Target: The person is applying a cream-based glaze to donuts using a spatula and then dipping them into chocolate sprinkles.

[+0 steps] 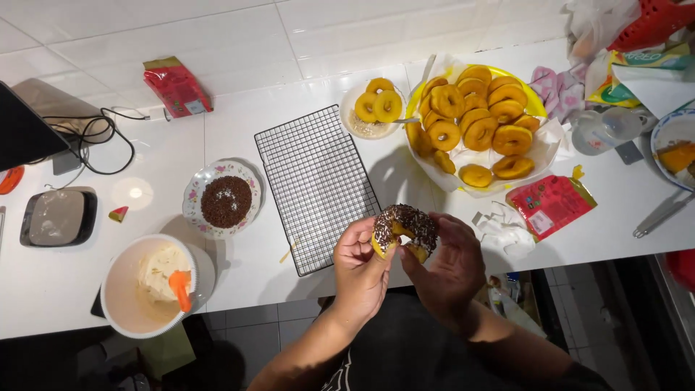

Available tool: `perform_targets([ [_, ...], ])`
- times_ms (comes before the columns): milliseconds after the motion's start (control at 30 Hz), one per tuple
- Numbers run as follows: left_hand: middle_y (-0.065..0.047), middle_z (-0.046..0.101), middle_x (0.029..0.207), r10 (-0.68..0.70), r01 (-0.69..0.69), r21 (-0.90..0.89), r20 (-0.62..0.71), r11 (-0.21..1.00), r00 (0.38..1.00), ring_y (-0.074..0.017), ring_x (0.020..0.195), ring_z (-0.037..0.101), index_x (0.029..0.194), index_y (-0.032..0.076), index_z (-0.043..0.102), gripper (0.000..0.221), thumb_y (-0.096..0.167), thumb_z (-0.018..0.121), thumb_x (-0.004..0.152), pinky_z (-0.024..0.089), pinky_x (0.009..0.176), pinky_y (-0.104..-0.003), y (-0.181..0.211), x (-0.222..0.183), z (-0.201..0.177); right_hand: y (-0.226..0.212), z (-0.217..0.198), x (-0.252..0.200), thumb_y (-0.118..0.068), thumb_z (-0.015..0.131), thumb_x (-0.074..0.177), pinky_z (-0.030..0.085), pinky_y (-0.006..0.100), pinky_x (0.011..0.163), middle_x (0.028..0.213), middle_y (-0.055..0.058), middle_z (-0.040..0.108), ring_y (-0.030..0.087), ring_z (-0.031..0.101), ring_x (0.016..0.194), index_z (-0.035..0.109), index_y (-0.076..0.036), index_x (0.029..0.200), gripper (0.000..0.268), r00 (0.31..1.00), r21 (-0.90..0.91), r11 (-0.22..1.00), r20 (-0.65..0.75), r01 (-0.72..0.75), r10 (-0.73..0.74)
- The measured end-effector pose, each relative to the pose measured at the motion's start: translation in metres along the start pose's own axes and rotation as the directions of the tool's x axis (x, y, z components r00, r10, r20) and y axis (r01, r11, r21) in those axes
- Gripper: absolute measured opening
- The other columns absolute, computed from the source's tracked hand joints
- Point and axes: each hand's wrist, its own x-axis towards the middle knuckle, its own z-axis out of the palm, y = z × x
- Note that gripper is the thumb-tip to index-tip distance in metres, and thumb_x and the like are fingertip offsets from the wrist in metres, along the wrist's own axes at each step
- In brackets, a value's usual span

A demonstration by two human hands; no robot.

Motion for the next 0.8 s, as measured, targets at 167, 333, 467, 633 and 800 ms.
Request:
perform_targets([
  [167,-0.017,0.070,0.122,0.139,-0.137,0.144,-0.007,0.980,0.990,-0.0224,0.105,0.071,0.124,0.003,0.062,0.041,-0.007,0.078,0.088,0.059,0.094,-0.035,-0.004,0.003,0.014,0.009,-0.003,0.006,-0.006,0.082,0.084,0.064,0.039,0.096,0.115,0.026,0.063,0.033,0.066,0.114,0.056,0.004,0.118,0.044,0.993,0.043,0.994,-0.075,0.097,-0.093],
  [333,-0.020,0.069,0.126,0.226,-0.218,0.225,-0.010,0.950,0.974,-0.0244,0.109,0.071,0.117,0.003,0.062,0.038,-0.007,0.080,0.085,0.060,0.092,-0.035,-0.004,0.004,0.027,0.022,-0.008,0.005,-0.007,0.084,0.081,0.064,0.038,0.090,0.108,0.027,0.065,0.032,0.070,0.103,0.058,0.006,0.116,0.046,0.967,-0.019,0.978,-0.146,0.209,-0.209],
  [467,-0.016,0.073,0.120,0.267,-0.261,0.253,0.012,0.932,0.964,-0.0218,0.102,0.074,0.116,0.003,0.063,0.032,-0.003,0.079,0.089,0.062,0.091,-0.034,-0.004,0.001,0.036,0.021,-0.007,0.006,-0.010,0.078,0.088,0.065,0.039,0.087,0.105,0.025,0.067,0.034,0.070,0.102,0.060,0.009,0.113,0.037,0.974,-0.008,0.986,-0.157,0.164,-0.163],
  [633,-0.014,0.075,0.115,0.241,-0.220,0.267,-0.049,0.938,0.969,-0.0192,0.097,0.075,0.114,0.002,0.063,0.027,-0.004,0.076,0.091,0.061,0.089,-0.031,-0.002,-0.003,0.042,0.010,0.005,0.001,0.006,0.075,0.085,0.066,0.035,0.082,0.108,0.031,0.064,0.033,0.070,0.101,0.057,0.009,0.110,0.031,0.956,0.147,0.987,-0.276,-0.061,0.100],
  [800,-0.010,0.075,0.096,0.169,-0.152,0.135,-0.122,0.979,0.978,-0.0154,0.085,0.072,0.112,0.000,0.065,0.020,-0.002,0.073,0.094,0.059,0.085,-0.029,0.000,-0.005,0.042,0.008,0.001,0.010,0.009,0.069,0.086,0.062,0.033,0.081,0.105,0.024,0.068,0.024,0.070,0.092,0.060,0.001,0.101,0.019,0.930,0.245,0.949,-0.256,-0.200,0.262],
])
